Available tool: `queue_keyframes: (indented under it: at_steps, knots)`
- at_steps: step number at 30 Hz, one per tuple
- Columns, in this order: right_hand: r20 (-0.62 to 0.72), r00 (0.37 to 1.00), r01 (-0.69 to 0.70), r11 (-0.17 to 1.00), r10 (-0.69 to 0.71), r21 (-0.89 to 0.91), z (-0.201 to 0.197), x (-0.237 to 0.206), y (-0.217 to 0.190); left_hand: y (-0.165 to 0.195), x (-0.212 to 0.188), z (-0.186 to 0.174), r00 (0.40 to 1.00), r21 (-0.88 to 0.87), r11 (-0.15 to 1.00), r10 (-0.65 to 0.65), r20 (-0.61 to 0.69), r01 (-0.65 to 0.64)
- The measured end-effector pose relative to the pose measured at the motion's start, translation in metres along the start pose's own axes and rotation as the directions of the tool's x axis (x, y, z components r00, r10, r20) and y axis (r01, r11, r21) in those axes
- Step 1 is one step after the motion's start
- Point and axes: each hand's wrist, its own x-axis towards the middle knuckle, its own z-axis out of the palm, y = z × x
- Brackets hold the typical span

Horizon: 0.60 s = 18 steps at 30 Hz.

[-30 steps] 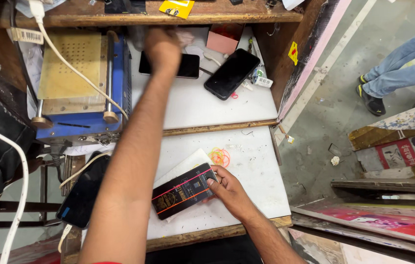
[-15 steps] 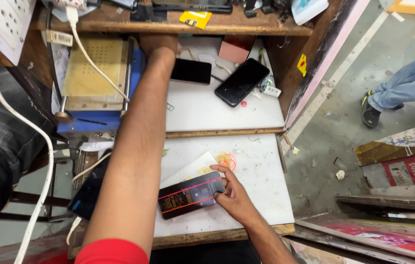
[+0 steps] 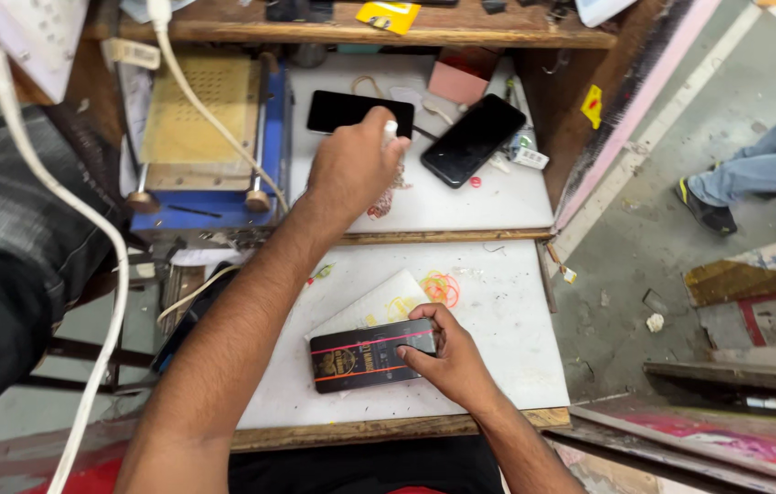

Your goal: The person applies adhesive to a smartphone, secures it with multiple rubber bands, wipes the surface with a cloth, and continues adjusting the bands. The phone remains on the workbench throughout the process.

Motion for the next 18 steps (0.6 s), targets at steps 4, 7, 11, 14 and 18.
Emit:
queue_keyframes:
  at_steps: [4, 7, 11, 14, 18]
  knots:
    - [0.051, 0.996, 0.091, 0.949, -0.079, -0.301, -0.003, -0.007, -0.022, -0.022, -0.022, -0.03, 0.995, -0.188, 0.977, 0.1, -0.003, -0.099]
    - [0.199, 0.956, 0.281, 0.866, -0.216, -0.414, -0.011, -0.014, -0.04, -0.046, -0.031, -0.061, 0.944, -0.089, 0.948, 0.29, -0.155, -0.306]
    - [0.38, 0.891, 0.416, 0.78, -0.247, -0.468, -0.01, -0.021, -0.059, -0.053, -0.029, -0.068, 0.941, -0.001, 0.988, 0.147, -0.304, -0.155]
    - [0.453, 0.856, 0.482, 0.704, -0.249, -0.522, -0.006, -0.024, -0.066, -0.051, -0.018, -0.061, 0.897, -0.033, 0.984, 0.148, -0.416, -0.178]
    - [0.452, 0.811, 0.579, 0.625, -0.372, -0.523, -0.002, -0.026, -0.061, -0.051, -0.002, -0.05, 0.896, -0.28, 0.918, 0.147, -0.42, -0.281]
